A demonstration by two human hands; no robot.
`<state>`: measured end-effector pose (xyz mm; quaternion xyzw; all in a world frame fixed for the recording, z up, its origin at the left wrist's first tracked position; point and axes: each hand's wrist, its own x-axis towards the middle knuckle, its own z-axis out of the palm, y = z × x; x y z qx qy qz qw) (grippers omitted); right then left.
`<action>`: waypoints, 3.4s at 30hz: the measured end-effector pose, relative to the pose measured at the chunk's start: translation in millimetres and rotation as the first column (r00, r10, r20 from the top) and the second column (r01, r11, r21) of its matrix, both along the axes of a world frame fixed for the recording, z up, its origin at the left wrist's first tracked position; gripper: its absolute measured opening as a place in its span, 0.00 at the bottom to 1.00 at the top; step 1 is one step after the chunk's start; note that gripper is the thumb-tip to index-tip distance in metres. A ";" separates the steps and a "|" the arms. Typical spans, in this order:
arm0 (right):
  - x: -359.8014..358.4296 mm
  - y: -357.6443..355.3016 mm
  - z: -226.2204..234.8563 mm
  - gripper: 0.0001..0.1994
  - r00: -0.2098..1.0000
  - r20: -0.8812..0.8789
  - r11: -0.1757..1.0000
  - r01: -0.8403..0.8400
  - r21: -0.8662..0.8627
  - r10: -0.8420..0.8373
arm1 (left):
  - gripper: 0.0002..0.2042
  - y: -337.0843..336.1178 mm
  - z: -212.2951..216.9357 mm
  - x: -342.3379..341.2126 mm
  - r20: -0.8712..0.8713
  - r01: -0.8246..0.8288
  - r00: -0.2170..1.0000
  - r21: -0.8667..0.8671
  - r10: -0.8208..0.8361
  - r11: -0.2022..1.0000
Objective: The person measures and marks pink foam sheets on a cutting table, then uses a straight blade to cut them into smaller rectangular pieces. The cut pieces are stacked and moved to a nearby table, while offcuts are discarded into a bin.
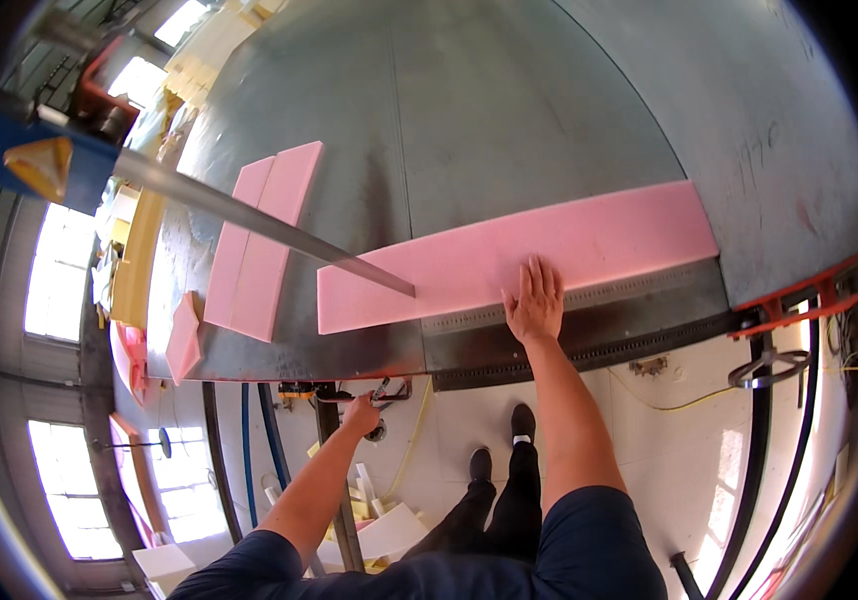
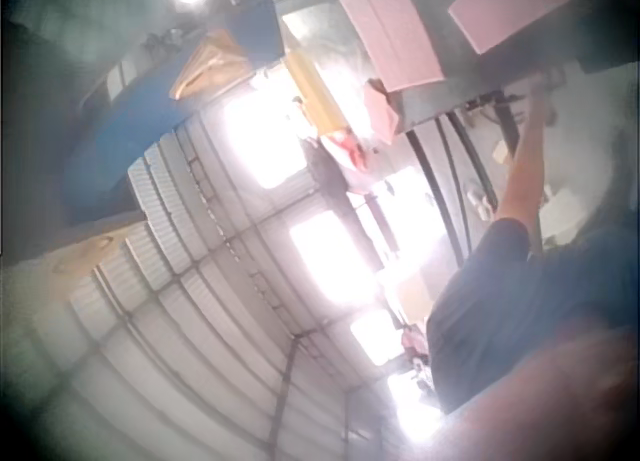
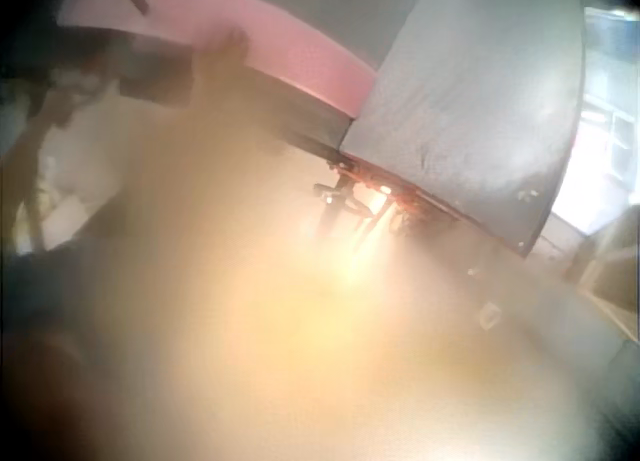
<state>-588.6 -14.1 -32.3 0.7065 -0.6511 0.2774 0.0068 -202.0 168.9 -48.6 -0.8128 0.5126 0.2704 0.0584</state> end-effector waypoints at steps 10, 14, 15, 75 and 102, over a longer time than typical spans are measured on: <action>14.3 -11.2 17.8 0.29 0.998 -0.065 0.999 -0.017 0.044 0.020 | 0.22 4.2 19.7 11.8 -0.113 0.015 0.994 0.021 -0.012 1.000; 17.1 -1.3 12.9 0.27 0.998 -0.061 0.998 0.022 -0.053 -0.026 | 0.22 -0.4 22.4 14.5 -0.139 0.026 0.990 0.068 -0.016 0.997; 10.2 -5.2 14.0 0.26 0.998 -0.066 0.997 0.003 -0.076 -0.008 | 0.24 -15.7 38.4 9.2 -0.158 0.041 0.987 0.130 -0.020 0.991; 185.8 -14.0 68.7 0.25 -0.023 0.715 0.690 -0.284 0.666 -0.699 | 0.14 -50.8 67.7 478.0 -0.778 -0.998 -0.058 0.043 0.625 -0.039; -153.1 -179.8 99.9 0.29 0.828 0.308 0.883 0.421 0.210 -0.468 | 0.24 -46.4 56.3 181.3 -0.675 -0.967 -0.097 0.238 0.731 0.091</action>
